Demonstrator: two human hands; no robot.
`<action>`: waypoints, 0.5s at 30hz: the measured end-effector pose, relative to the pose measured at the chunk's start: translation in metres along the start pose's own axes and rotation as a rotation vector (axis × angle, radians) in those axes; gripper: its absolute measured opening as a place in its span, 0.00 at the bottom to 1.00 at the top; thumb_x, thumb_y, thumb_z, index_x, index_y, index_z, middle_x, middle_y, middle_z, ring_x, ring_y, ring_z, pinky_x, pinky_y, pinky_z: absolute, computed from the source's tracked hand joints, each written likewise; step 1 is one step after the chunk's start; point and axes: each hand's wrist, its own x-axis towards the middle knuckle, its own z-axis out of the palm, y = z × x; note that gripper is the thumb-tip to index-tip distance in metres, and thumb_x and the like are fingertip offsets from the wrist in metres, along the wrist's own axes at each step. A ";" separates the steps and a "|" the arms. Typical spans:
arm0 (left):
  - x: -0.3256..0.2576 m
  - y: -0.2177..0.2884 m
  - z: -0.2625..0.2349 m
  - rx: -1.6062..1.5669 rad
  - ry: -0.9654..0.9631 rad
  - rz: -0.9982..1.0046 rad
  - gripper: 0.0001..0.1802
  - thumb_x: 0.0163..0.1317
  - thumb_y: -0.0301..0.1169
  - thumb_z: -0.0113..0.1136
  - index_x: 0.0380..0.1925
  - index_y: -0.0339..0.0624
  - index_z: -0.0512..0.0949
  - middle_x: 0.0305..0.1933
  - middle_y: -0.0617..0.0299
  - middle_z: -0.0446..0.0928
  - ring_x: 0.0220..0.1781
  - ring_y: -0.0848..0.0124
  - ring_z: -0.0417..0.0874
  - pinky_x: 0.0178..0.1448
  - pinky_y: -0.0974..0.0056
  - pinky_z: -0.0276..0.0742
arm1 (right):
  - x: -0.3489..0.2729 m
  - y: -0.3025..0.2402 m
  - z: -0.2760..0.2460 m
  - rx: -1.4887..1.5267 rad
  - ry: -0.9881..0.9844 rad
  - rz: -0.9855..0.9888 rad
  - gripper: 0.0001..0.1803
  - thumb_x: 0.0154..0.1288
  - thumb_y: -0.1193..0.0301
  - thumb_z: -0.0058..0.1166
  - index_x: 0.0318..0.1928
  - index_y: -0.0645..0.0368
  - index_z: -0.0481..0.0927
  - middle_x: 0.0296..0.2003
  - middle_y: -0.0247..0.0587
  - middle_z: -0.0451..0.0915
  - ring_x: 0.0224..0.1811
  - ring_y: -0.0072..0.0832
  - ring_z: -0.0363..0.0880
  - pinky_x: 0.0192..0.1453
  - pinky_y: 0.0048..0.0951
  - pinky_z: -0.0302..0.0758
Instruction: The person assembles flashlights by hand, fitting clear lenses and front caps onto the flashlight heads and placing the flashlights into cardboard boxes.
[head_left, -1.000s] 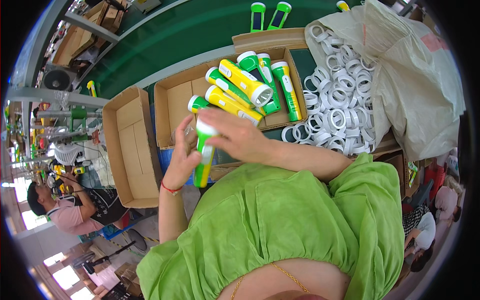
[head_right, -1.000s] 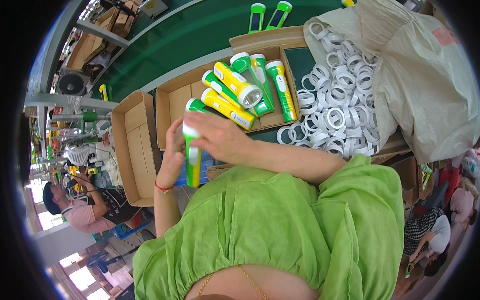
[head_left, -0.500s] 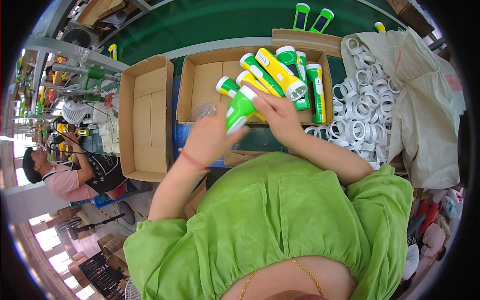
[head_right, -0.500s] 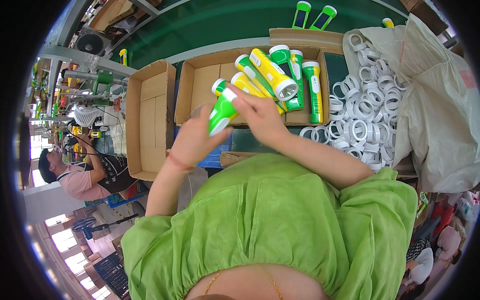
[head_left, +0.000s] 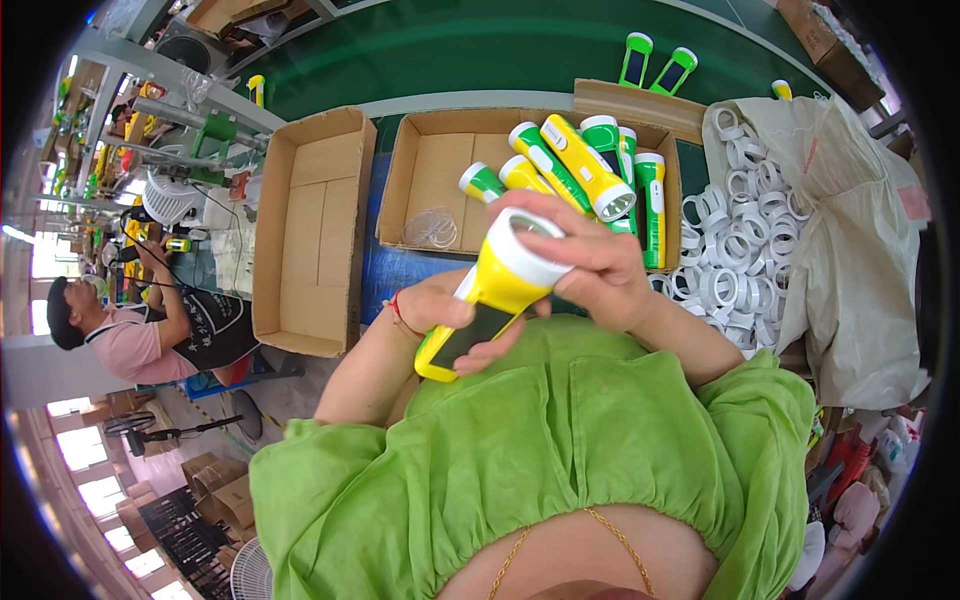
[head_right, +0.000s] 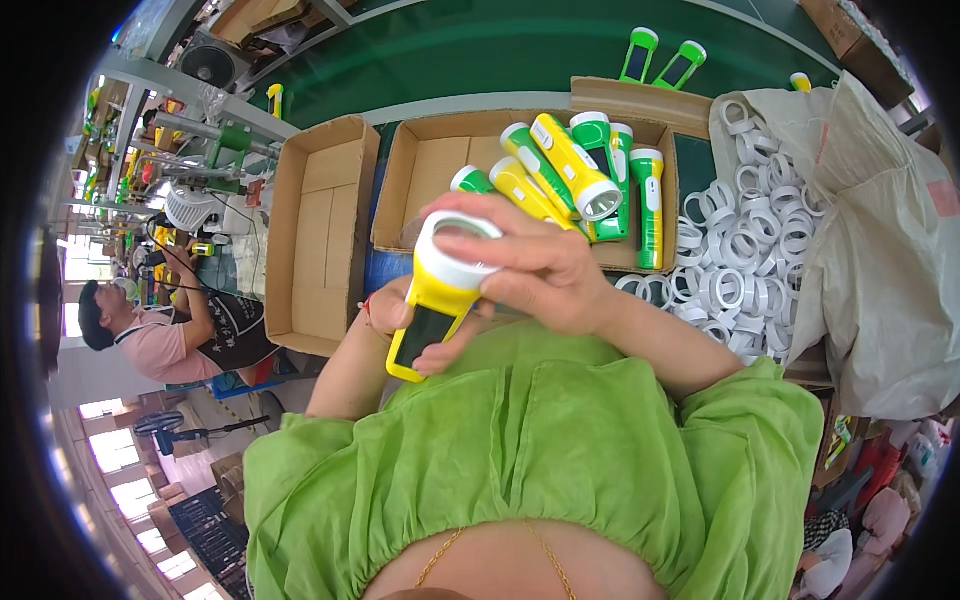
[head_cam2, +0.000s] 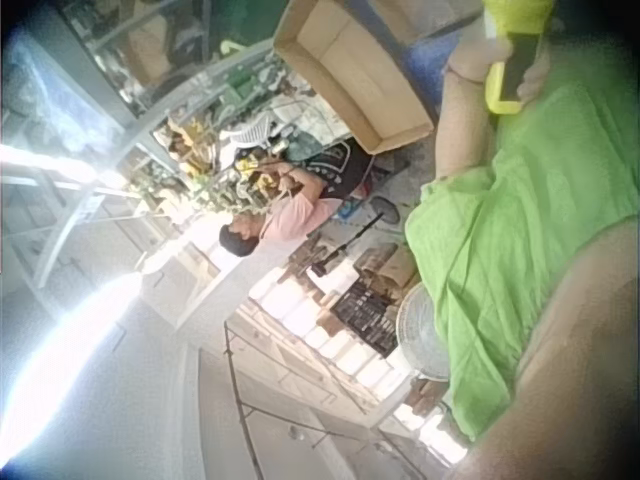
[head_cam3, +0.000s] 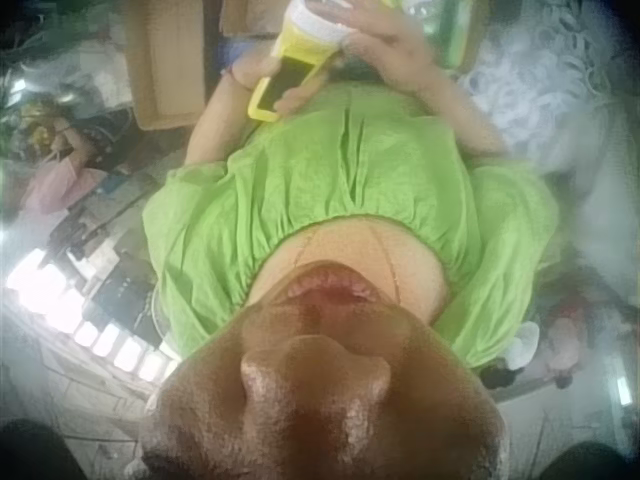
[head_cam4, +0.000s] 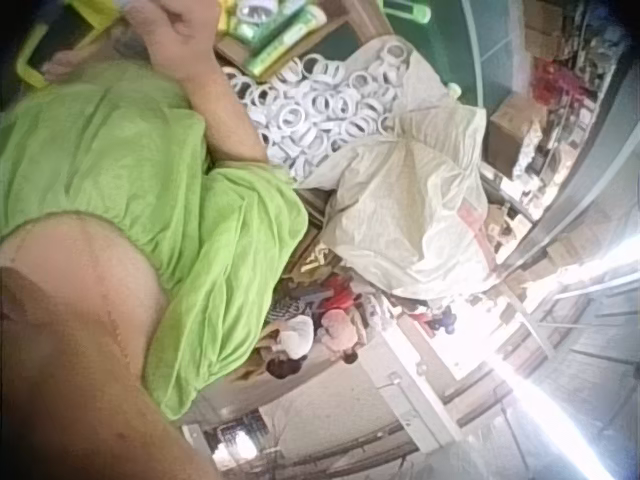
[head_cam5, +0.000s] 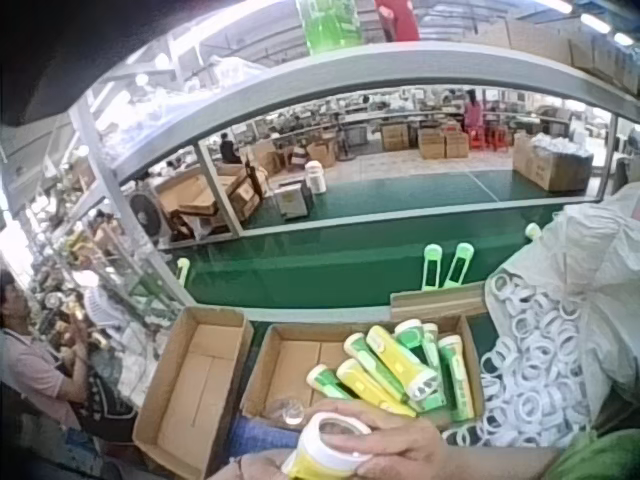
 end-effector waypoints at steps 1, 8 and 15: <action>0.003 0.008 0.004 0.194 0.088 0.032 0.39 0.54 0.52 0.63 0.56 0.34 0.63 0.25 0.58 0.74 0.18 0.71 0.75 0.21 0.68 0.70 | -0.005 -0.002 0.003 0.073 0.096 0.132 0.19 0.67 0.73 0.50 0.57 0.64 0.75 0.60 0.51 0.70 0.57 0.31 0.71 0.61 0.29 0.66; 0.026 -0.008 -0.012 1.889 1.129 0.137 0.38 0.54 0.45 0.64 0.57 0.30 0.62 0.25 0.46 0.79 0.25 0.48 0.81 0.28 0.51 0.77 | 0.008 0.053 -0.002 0.249 0.506 0.499 0.21 0.68 0.66 0.53 0.58 0.62 0.74 0.54 0.40 0.76 0.56 0.24 0.72 0.62 0.25 0.67; 0.016 0.000 0.004 0.798 0.796 0.020 0.34 0.55 0.40 0.65 0.54 0.33 0.63 0.34 0.42 0.79 0.29 0.50 0.82 0.30 0.50 0.76 | 0.009 0.048 -0.008 0.272 0.178 0.286 0.24 0.72 0.61 0.44 0.61 0.63 0.71 0.61 0.44 0.69 0.63 0.29 0.65 0.68 0.30 0.58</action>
